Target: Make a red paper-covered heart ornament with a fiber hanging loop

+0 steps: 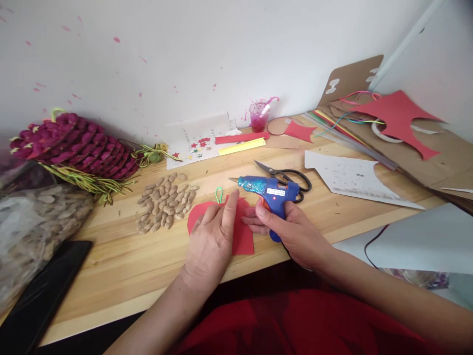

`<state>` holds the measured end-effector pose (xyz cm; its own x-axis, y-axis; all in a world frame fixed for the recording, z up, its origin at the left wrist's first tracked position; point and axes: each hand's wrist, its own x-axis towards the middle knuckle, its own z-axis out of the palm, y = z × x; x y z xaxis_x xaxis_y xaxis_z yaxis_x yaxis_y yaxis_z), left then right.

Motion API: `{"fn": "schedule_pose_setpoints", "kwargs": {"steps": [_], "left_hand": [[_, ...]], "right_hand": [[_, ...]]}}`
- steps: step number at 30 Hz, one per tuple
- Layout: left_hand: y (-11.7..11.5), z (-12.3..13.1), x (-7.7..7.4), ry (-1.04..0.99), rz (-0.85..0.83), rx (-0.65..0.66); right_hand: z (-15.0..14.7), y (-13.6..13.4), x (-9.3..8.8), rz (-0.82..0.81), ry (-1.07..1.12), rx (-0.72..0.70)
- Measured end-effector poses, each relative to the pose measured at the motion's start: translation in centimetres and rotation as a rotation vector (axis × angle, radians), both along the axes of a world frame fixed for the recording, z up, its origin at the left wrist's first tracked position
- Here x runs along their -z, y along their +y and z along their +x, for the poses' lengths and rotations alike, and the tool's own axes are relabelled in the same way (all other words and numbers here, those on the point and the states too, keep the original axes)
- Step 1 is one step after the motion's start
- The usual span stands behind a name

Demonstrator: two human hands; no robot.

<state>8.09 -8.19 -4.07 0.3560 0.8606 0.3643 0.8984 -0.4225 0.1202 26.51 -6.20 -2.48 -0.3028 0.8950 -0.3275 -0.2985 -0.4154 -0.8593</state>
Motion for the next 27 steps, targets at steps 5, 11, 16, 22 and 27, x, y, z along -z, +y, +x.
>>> {"fn": "schedule_pose_setpoints", "kwargs": {"steps": [5,11,16,22,27], "left_hand": [[0.27,0.19,-0.25,0.071,0.033,0.009],[0.39,0.18,-0.27,0.133,0.028,0.028],[0.61,0.43,-0.72,0.199,0.011,0.038],[0.75,0.45,-0.54,0.191,-0.004,0.043],[0.53,0.24,0.11,0.153,0.054,0.028]], "right_hand": [[-0.06,-0.04,-0.01,-0.009,0.024,0.008],[-0.12,-0.05,-0.02,-0.003,0.041,0.011],[-0.36,-0.09,-0.14,0.004,0.06,0.022],[-0.5,-0.09,-0.3,0.018,0.056,0.043],[-0.57,-0.22,-0.4,-0.013,0.031,0.109]]}}
